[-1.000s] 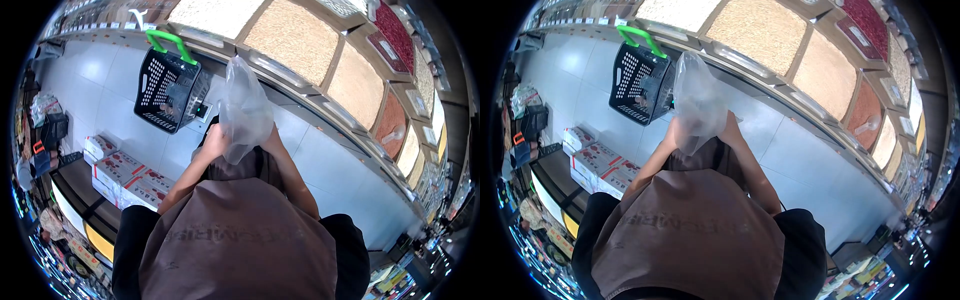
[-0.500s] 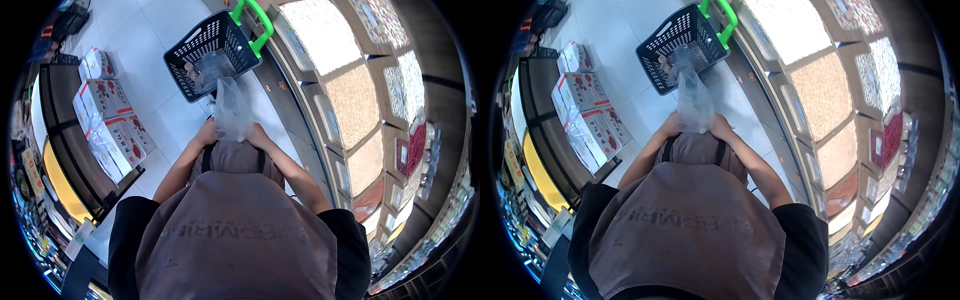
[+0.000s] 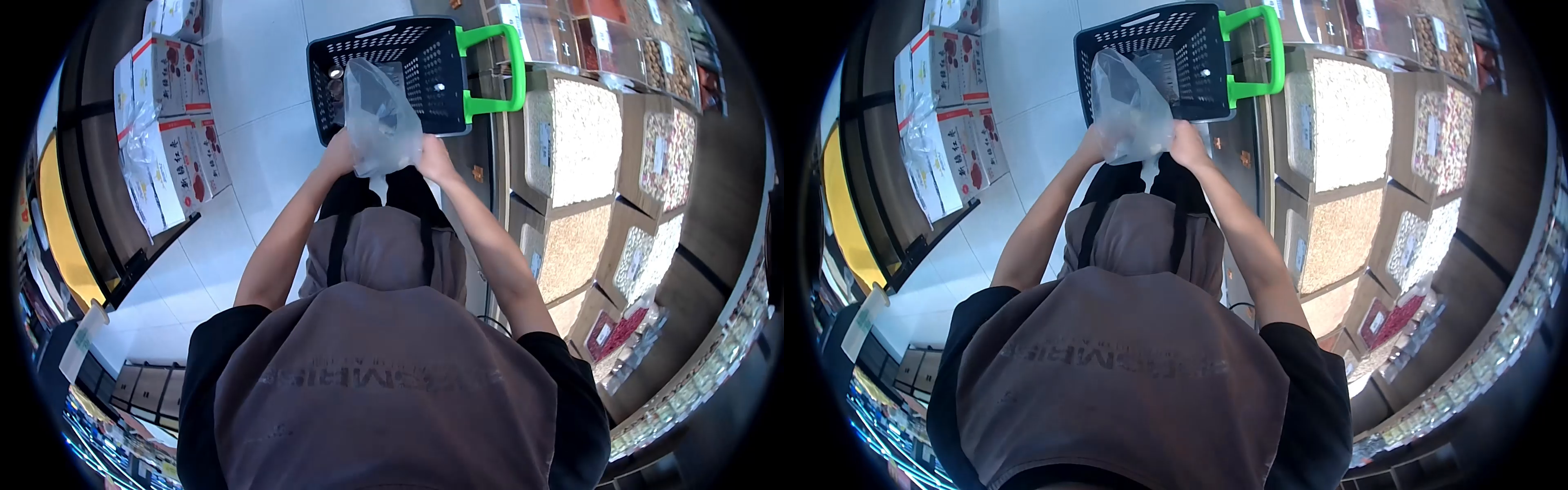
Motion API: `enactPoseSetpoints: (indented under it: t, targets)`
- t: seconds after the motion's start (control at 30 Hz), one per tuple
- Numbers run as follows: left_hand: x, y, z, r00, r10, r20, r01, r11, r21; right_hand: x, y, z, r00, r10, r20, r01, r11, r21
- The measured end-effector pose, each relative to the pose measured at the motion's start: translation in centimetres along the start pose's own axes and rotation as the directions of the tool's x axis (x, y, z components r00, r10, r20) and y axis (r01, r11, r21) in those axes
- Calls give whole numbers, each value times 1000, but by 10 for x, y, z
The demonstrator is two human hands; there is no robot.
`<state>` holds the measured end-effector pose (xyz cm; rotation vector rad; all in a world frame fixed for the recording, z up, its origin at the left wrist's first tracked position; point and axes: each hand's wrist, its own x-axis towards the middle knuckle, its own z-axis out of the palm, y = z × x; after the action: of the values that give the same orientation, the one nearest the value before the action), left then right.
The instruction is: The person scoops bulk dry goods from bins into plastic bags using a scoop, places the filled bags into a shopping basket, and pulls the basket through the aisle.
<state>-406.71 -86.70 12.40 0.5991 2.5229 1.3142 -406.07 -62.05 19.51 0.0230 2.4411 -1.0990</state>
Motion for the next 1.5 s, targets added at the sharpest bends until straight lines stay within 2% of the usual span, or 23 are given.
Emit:
enactPoseSetpoints:
  t: [0.03,0.13,0.2,0.27,0.33,0.37,0.43,0.53,0.6,0.67,0.73,0.8,0.87,0.93,1.03,1.1,1.13,1.2,1.27,1.3,1.4,1.43,1.5]
  targets:
    - [12,25,-18,989,-137,50,140,989,-46,10,1,-4,1000,-30,1,30,999,17]
    - [27,3,-2,988,-157,-6,156,987,-47,44,19,0,998,-28,58,26,999,28]
    - [22,-37,42,963,-262,-67,257,964,-72,69,40,11,992,83,91,-66,982,-179]
    - [3,-88,94,924,-369,-102,359,927,-107,88,70,25,987,53,153,-21,979,-201]
    - [-6,-115,119,905,-426,19,413,887,204,107,107,41,946,163,281,-39,915,-401]
    - [-9,-125,134,894,-447,27,434,880,193,112,125,49,942,139,306,-2,913,-409]
    - [6,-104,125,610,-759,227,669,647,366,122,134,54,927,134,350,31,904,-427]
    - [-2,-138,159,639,-764,91,725,637,260,148,143,62,875,201,440,27,888,-460]
    - [-16,-161,184,684,-730,-7,730,683,18,162,156,66,833,111,542,132,911,-390]
    - [7,-144,161,728,-684,53,609,679,410,179,163,69,814,129,566,119,917,-381]
    - [36,-138,153,649,-753,113,662,631,403,191,163,64,755,238,611,121,865,-486]
    - [56,-138,147,468,-839,278,782,540,312,194,177,64,759,244,604,100,872,-478]
    - [64,-142,151,514,-835,198,794,550,257,200,178,56,731,298,614,17,892,-453]
    - [80,-138,145,612,-736,290,760,649,43,206,178,51,683,332,650,9,887,-462]
    - [116,-115,145,661,-713,236,745,662,-86,215,167,25,881,94,464,25,970,-243]
    - [150,-87,147,681,-697,224,732,653,-192,227,129,-16,965,22,260,9,993,-116]
    - [170,-64,145,702,-676,224,712,661,-235,230,109,-42,991,-108,78,115,989,-90]
    - [209,-5,140,810,-560,172,585,752,-305,236,57,-103,928,-301,-219,258,944,-205]
    - [241,58,129,873,-462,153,468,711,-525,222,16,-157,807,-431,-404,201,844,-498]
    - [253,85,127,898,-428,101,399,696,-596,224,13,-179,688,-512,-513,303,846,-438]
    - [265,142,130,942,-337,-3,229,646,-728,199,-27,-213,742,-379,-553,74,866,-494]
    - [265,152,132,941,-339,-15,222,647,-729,196,-27,-215,740,-389,-548,85,863,-498]
    - [260,163,139,975,-219,21,189,783,-593,191,-19,-216,811,-292,-508,-34,842,-538]
